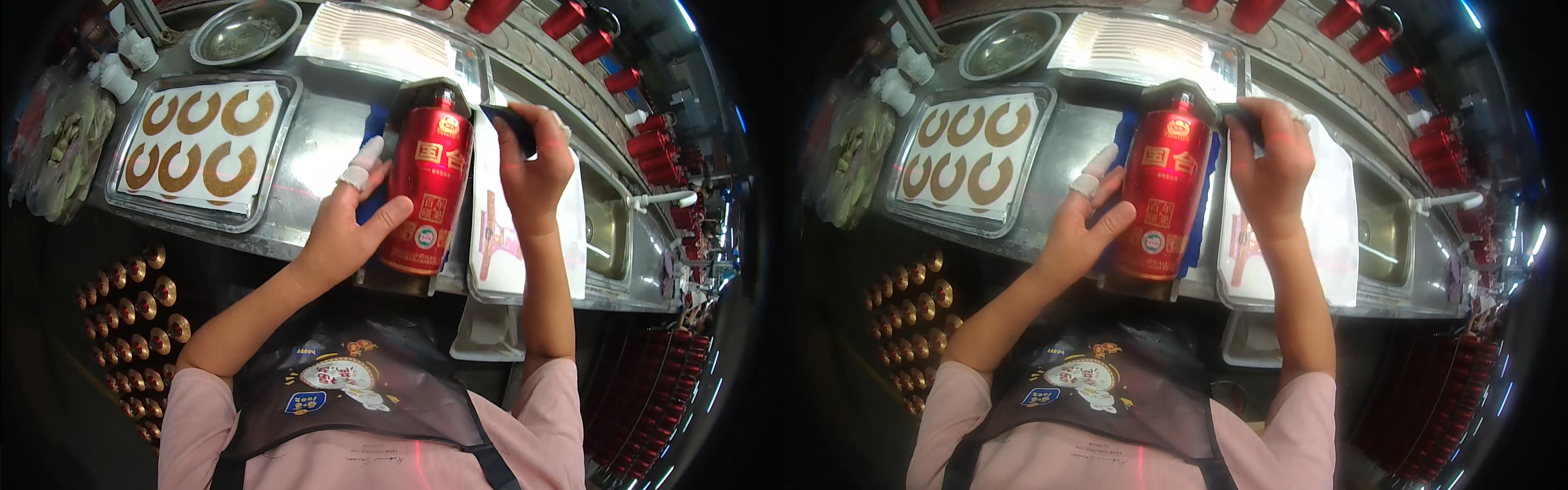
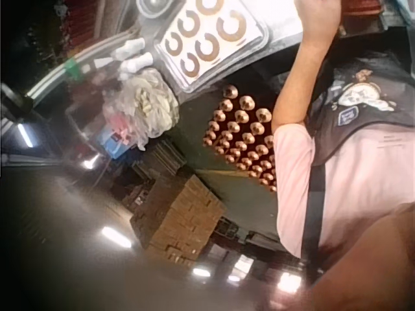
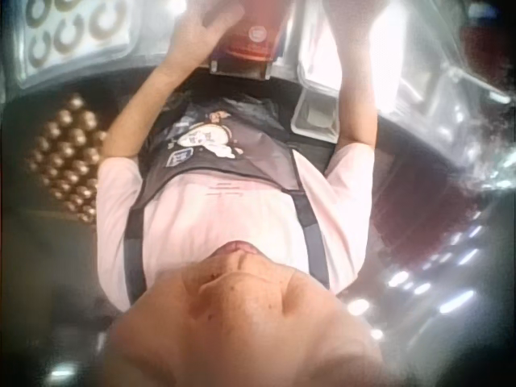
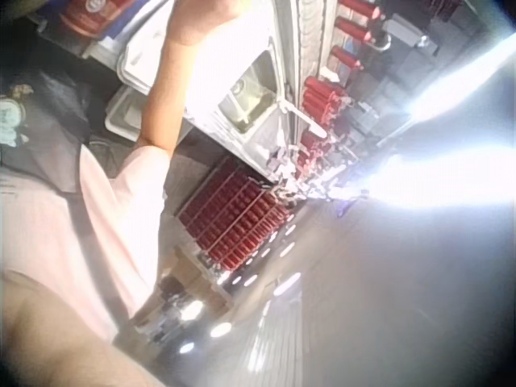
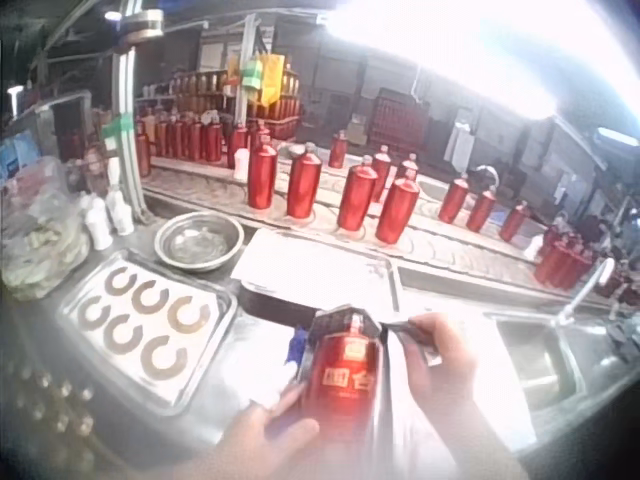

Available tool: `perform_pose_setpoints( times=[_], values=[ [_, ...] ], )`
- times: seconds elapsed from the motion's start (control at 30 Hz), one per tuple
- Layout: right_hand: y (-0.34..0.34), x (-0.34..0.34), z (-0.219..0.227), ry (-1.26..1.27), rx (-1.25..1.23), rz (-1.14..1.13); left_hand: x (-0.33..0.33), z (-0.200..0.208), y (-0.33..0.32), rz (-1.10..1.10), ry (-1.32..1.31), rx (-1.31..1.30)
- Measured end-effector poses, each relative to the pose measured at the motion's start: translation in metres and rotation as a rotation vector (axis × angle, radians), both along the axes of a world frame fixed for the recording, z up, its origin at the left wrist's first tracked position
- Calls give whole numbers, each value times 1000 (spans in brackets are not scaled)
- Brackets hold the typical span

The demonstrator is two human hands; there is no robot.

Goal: The person applies gold crescent-shaped stickers to the necks of red cylindrical bottles, then places a red label on the bottle body and smooths it with a blue cloth. The person repeats this process for multiple bottles at a stainless steel workstation.

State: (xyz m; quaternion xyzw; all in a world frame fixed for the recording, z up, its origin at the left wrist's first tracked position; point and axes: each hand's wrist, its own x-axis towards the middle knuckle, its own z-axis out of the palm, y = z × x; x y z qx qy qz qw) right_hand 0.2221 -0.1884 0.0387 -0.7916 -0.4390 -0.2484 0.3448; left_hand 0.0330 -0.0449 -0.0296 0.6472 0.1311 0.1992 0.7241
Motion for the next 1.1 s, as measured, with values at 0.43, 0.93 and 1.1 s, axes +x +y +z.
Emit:
perform_pose_setpoints(
  times=[0.43, 0.93, 1.1],
  values=[
    [-20, -113, 1, -59, -53, 185, -45, 1, 8, -22, 14, -74],
    [-37, -140, -19, -22, -129, 373, -66, 7, 14, -147, 69, 134],
    [-14, -108, -10, 239, -136, 500, -54, 11, 9, -224, -28, 342]
  ],
)
